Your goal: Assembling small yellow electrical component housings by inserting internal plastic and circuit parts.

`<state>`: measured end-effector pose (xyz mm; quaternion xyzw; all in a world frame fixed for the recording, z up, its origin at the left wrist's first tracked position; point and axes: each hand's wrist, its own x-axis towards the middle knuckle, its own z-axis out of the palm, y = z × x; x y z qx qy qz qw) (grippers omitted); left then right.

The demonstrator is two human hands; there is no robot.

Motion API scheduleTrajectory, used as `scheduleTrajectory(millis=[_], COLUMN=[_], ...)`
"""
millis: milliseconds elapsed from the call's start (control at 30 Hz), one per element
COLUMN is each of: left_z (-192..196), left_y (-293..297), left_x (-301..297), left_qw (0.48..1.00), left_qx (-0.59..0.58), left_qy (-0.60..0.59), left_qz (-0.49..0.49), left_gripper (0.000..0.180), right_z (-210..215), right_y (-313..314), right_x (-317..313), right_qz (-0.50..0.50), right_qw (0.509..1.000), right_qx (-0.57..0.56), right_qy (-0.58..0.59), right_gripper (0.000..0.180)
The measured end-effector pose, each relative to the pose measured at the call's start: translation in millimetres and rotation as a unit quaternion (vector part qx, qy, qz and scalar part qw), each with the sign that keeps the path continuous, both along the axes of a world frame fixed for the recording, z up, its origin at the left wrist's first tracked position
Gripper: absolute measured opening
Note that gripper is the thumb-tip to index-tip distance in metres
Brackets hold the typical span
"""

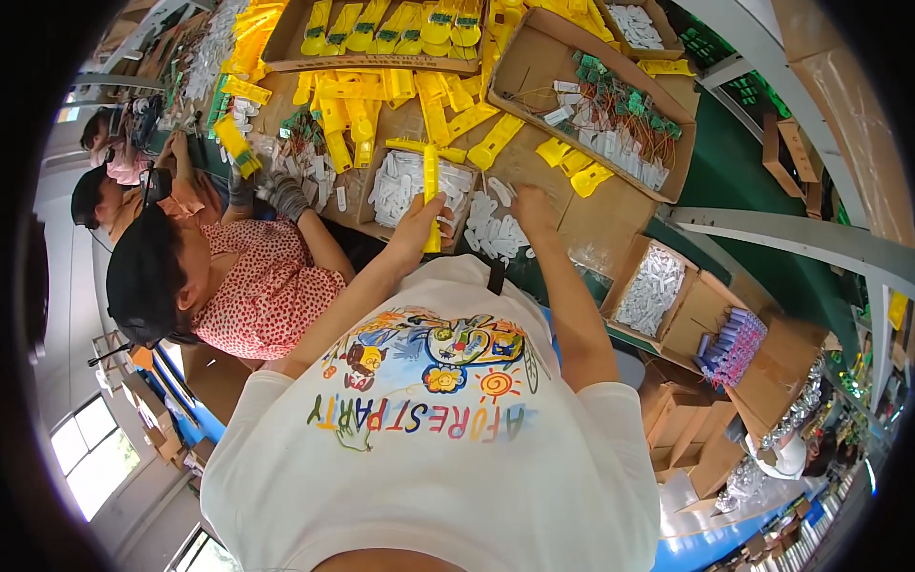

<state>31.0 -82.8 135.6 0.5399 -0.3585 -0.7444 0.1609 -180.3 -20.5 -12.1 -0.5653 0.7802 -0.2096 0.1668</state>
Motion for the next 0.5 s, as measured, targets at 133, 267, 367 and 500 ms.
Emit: scheduleTrajectory(millis=[133, 267, 367, 500], left_z=[-20, -8, 6, 7], left_y=[3, 13, 13, 6], left_x=[-2, -22, -33, -33], left_qw=[0.998, 0.994, 0.991, 0.991], left_qx=[-0.012, -0.063, -0.088, -0.013], left_qy=[0.055, 0.086, 0.084, 0.113], left_qz=[-0.022, -0.038, -0.051, -0.077], left_gripper=[0.031, 0.044, 0.053, 0.052], right_z=[43, 155, 165, 164], right_y=[-1, 2, 4, 4], right_x=[5, 49, 53, 50], right_qz=[-0.093, -0.141, -0.083, -0.02], right_qw=[0.964, 0.787, 0.843, 0.845], right_qx=[0.007, -0.058, 0.024, -0.055], right_qy=[-0.248, -0.598, -0.532, -0.532], right_gripper=[0.019, 0.015, 0.018, 0.02])
